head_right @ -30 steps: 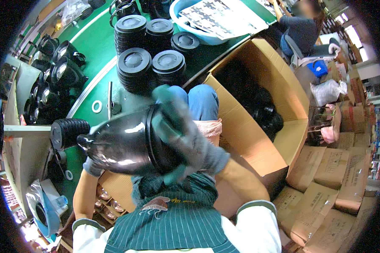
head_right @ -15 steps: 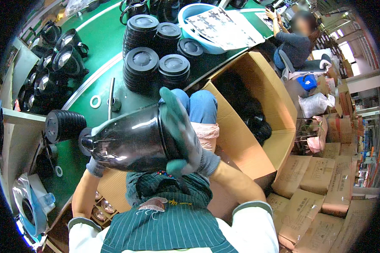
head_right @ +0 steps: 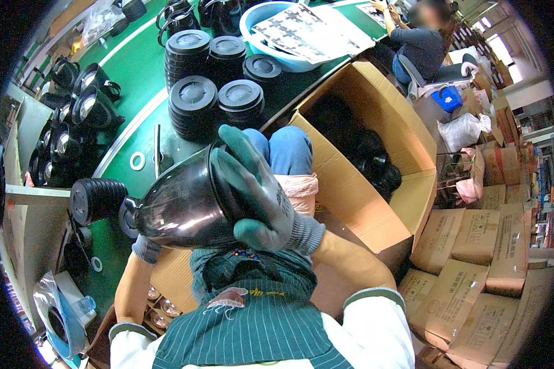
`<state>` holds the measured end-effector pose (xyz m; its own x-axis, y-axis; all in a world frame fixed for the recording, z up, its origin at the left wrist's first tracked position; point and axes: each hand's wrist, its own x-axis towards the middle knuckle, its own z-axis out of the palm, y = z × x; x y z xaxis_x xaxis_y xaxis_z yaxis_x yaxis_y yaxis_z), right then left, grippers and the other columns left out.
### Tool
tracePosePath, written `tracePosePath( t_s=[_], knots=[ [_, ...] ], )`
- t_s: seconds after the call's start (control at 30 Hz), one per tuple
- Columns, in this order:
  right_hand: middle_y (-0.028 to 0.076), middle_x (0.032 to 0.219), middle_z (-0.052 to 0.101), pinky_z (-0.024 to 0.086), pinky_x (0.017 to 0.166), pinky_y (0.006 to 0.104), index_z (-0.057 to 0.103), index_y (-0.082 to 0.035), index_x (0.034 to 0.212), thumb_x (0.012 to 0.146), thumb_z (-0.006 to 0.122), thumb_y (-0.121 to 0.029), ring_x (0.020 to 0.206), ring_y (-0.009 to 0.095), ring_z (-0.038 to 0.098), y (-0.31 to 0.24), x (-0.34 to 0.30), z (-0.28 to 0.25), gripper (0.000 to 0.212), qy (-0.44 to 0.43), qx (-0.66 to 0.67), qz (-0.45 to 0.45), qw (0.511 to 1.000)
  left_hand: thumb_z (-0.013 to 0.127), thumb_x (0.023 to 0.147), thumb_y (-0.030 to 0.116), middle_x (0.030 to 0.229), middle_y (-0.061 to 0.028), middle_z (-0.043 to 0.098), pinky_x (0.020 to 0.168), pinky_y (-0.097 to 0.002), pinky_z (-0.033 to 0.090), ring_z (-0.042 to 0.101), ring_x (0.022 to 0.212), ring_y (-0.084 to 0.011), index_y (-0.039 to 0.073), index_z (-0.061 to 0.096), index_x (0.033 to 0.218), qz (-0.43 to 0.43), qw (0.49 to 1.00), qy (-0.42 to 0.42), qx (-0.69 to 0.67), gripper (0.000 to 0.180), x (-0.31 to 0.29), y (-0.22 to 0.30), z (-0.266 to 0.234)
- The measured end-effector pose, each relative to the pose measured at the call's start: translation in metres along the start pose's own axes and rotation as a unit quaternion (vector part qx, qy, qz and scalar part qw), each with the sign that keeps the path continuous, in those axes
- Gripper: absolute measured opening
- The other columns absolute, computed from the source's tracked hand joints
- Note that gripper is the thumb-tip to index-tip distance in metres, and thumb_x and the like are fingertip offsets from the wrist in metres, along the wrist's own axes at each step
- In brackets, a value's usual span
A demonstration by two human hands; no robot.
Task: The person sits on the floor and repeatedly assembles black kettles by inserting a metal inner pot into the kettle body, then securing a black lid with a metal tool. The person handles the kettle body, inner pot, and lid one at a time, placing finished units aside.
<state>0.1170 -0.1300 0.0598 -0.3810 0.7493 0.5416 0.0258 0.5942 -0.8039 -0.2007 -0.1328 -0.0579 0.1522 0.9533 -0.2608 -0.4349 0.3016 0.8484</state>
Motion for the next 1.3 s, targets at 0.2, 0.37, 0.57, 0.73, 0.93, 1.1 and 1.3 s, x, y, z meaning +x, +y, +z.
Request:
tracePosePath(
  t_s=[0.2, 0.37, 0.57, 0.73, 0.93, 1.1, 1.3],
  knots=[
    [0.010, 0.165, 0.036, 0.028, 0.125, 0.0399, 0.032, -0.007, 0.161, 0.109, 0.048, -0.041, 0.150, 0.024, 0.037, 0.010, -0.023, 0.005, 0.064, 0.151, 0.317, 0.170, 0.921, 0.073, 0.083, 0.004, 0.122, -0.0180, 0.075, 0.099, -0.0371, 0.057, 0.074, 0.111, -0.0284, -0.001, 0.071, 0.126, 0.363, 0.813, -0.030, 0.454, 0.044, -0.006, 0.092, 0.077],
    [0.008, 0.153, 0.053, 0.042, 0.119, 0.0397, 0.046, -0.007, 0.155, 0.107, 0.056, -0.034, 0.137, 0.022, 0.053, 0.066, -0.080, -0.066, 0.056, 0.156, 0.275, 0.201, 0.927, 0.075, 0.082, 0.007, 0.132, -0.0201, 0.069, 0.103, -0.0427, 0.055, 0.069, 0.119, -0.0358, 0.002, 0.066, 0.134, 0.416, 0.753, -0.058, 0.507, 0.053, -0.002, 0.046, 0.112],
    [0.019, 0.140, 0.063, 0.046, 0.112, 0.0402, 0.062, -0.001, 0.139, 0.079, 0.083, -0.036, 0.131, 0.028, 0.060, 0.010, -0.033, -0.121, 0.073, 0.001, -0.026, 0.258, 0.966, 0.084, 0.075, 0.027, 0.145, -0.0260, 0.055, 0.109, -0.0489, 0.047, 0.057, 0.130, -0.0433, 0.003, 0.054, 0.145, 0.318, 0.636, -0.142, 0.688, 0.080, 0.020, 0.004, 0.059],
    [0.027, 0.143, 0.056, 0.045, 0.113, 0.0497, 0.059, -0.009, 0.143, 0.067, 0.089, -0.054, 0.132, 0.044, 0.055, 0.029, -0.054, -0.051, 0.093, -0.075, -0.259, 0.189, 0.944, 0.069, 0.089, 0.060, 0.147, -0.0364, 0.045, 0.105, -0.0519, 0.048, 0.054, 0.129, -0.0502, -0.006, 0.036, 0.153, 0.071, 0.584, 0.241, 0.772, 0.098, 0.103, -0.014, -0.007],
    [0.024, 0.150, 0.051, 0.044, 0.113, 0.0466, 0.045, -0.002, 0.154, 0.089, 0.070, -0.063, 0.137, 0.038, 0.053, 0.050, -0.091, -0.033, 0.092, 0.132, -0.093, 0.216, 0.963, 0.072, 0.093, 0.041, 0.106, -0.0237, 0.074, 0.085, -0.0477, 0.057, 0.074, 0.094, -0.0410, 0.002, 0.051, 0.144, 0.062, 0.650, 0.235, 0.720, 0.068, 0.100, -0.001, -0.021],
    [0.023, 0.152, 0.049, 0.044, 0.114, 0.0437, 0.029, -0.001, 0.162, 0.102, 0.035, -0.074, 0.130, 0.031, 0.057, 0.075, -0.083, -0.010, 0.095, 0.356, 0.266, 0.267, 0.855, 0.081, 0.088, 0.011, 0.114, -0.0086, 0.076, 0.085, -0.0336, 0.060, 0.074, 0.100, -0.0210, -0.001, 0.057, 0.139, 0.088, 0.901, -0.032, 0.424, 0.058, 0.036, 0.057, 0.089],
    [0.031, 0.154, 0.044, 0.047, 0.114, 0.0483, 0.030, 0.005, 0.159, 0.107, 0.029, -0.067, 0.133, 0.036, 0.058, 0.054, -0.051, -0.018, 0.089, 0.323, 0.331, 0.315, 0.828, 0.079, 0.085, 0.033, 0.112, -0.0238, 0.070, 0.084, -0.0453, 0.057, 0.071, 0.097, -0.0422, 0.006, 0.053, 0.146, 0.159, 0.639, -0.363, 0.659, 0.072, 0.065, 0.076, 0.198]
  ],
)
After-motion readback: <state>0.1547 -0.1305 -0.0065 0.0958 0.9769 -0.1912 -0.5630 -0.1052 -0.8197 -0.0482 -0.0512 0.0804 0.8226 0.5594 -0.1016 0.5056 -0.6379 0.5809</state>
